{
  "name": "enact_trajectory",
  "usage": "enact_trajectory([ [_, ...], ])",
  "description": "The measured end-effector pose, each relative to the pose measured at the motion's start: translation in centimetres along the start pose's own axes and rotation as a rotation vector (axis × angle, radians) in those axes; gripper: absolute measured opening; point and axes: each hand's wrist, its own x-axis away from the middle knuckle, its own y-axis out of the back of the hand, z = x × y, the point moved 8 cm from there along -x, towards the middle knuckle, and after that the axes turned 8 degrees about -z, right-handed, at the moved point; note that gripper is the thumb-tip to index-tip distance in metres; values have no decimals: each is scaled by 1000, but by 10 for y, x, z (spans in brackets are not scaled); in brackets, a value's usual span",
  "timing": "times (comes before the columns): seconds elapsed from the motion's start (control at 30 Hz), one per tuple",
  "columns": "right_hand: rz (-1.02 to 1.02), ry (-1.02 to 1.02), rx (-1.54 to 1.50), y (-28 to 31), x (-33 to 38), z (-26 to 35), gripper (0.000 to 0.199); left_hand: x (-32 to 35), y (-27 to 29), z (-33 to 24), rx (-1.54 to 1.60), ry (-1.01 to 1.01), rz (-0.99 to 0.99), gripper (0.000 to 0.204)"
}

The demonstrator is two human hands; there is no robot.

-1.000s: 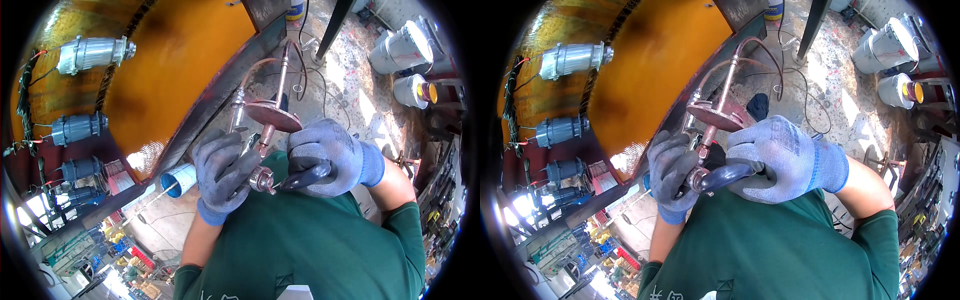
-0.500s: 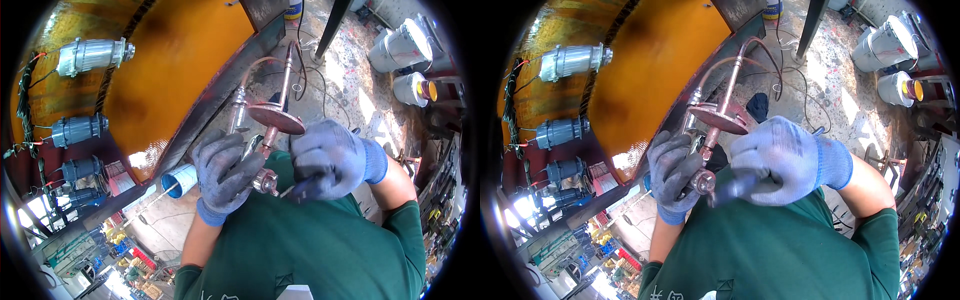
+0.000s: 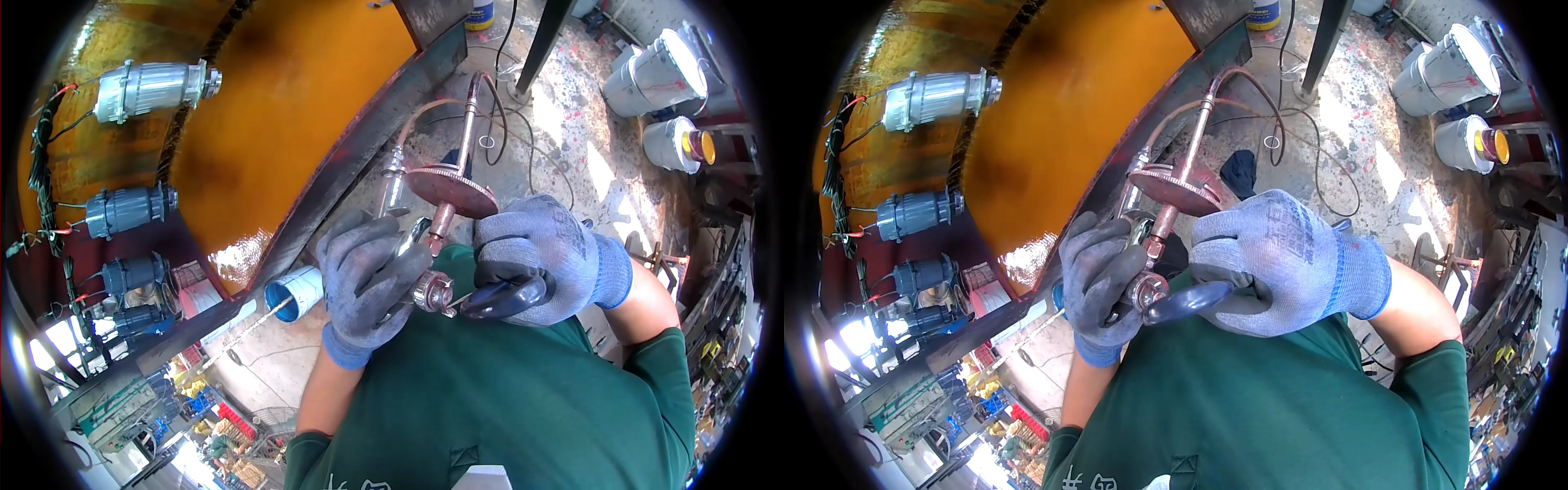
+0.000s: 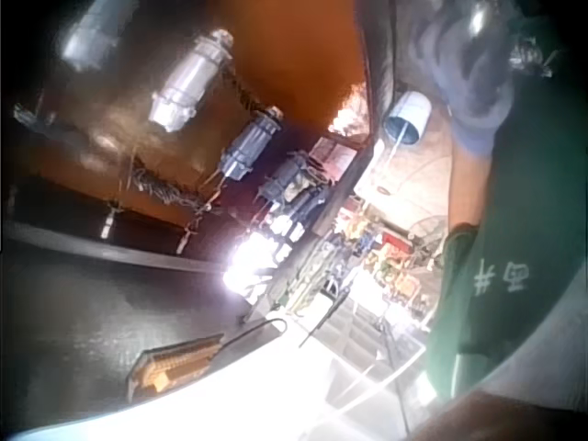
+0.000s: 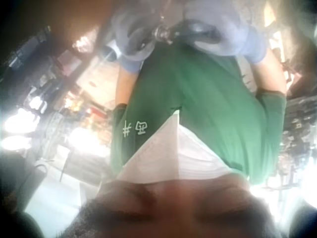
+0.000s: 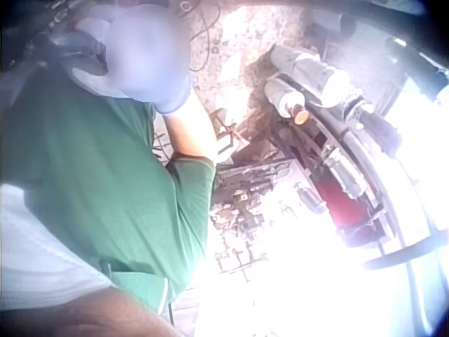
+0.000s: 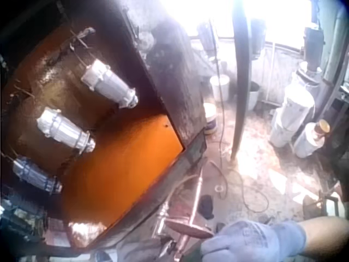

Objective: The person cleans and adjusts a paint spray gun with a tool, then spray paints hanging metal casings in a spray booth while rotating them by hand.

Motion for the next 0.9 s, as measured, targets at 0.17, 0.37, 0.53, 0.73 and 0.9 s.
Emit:
enact_trajectory([
  [0.17, -116, 85, 82, 0, 3, 5, 26, 1, 1, 1, 32, 23, -19, 44],
  [0.37, -316, 147, 299, 13, -4, 8, 27, -8, -5, 17, 176, 186, -120, 48],
  [0.53, -626, -184, 253, 55, -2, -54, 15, 30, -7, 36, 19, 385, -148, 51],
  [0.73, -705, -836, -473, 83, 40, -237, 31, 129, -24, 124, 810, 1065, -671, 49],
  [0.9, -783, -537, -382, 181, -68, -234, 29, 194, -10, 149, 992, 1116, -789, 53],
])
